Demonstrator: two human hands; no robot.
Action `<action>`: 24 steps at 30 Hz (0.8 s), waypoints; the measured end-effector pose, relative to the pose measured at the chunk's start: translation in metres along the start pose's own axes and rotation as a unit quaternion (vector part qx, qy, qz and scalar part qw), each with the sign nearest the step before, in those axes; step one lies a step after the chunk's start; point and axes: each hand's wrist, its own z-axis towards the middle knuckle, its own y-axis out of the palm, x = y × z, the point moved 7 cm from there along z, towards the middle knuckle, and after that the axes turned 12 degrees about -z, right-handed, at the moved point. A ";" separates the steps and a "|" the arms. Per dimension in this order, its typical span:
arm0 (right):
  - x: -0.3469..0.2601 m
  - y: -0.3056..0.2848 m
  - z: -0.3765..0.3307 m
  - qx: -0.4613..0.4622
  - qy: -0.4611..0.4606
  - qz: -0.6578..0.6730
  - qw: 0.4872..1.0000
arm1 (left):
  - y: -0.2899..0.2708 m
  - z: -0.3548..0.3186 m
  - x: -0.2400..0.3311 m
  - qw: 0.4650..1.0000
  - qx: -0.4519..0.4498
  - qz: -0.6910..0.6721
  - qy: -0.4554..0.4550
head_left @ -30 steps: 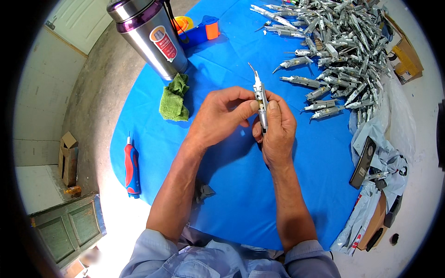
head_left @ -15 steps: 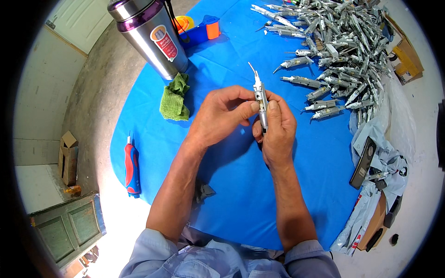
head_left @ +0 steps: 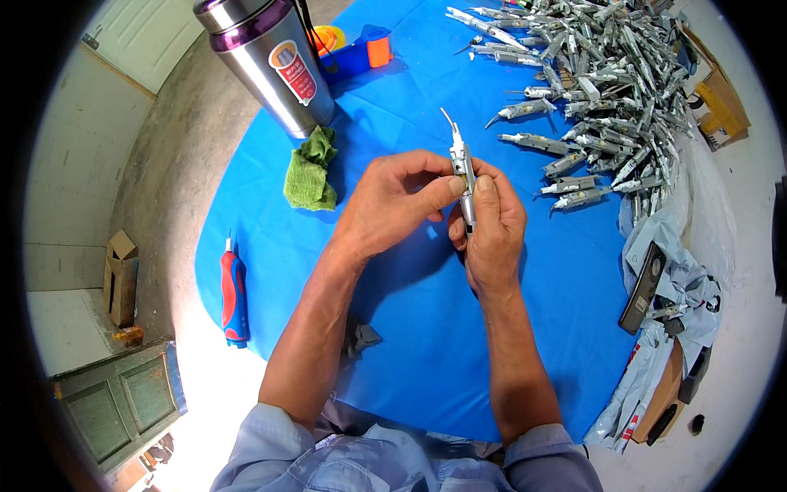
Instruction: The person wipes metal components with a cloth and assembles multiple silver mechanical parts by hand, then uses a screwdriver with a red handle to secure screws into the assembly.
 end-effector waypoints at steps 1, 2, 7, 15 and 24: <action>0.000 0.000 0.000 0.000 0.004 0.000 1.000 | 0.000 0.000 0.000 1.000 0.001 0.002 -0.001; 0.000 0.000 0.000 -0.002 -0.001 -0.003 1.000 | 0.000 0.000 0.001 1.000 0.003 0.004 -0.001; 0.001 0.000 0.000 0.000 -0.012 -0.013 1.000 | -0.001 0.000 -0.001 1.000 0.008 0.015 0.001; 0.002 0.001 0.001 0.000 0.005 0.026 1.000 | 0.000 0.000 0.002 1.000 0.003 0.020 0.015; 0.000 0.000 0.001 -0.012 0.002 0.027 1.000 | 0.000 0.000 0.000 1.000 -0.004 0.007 0.016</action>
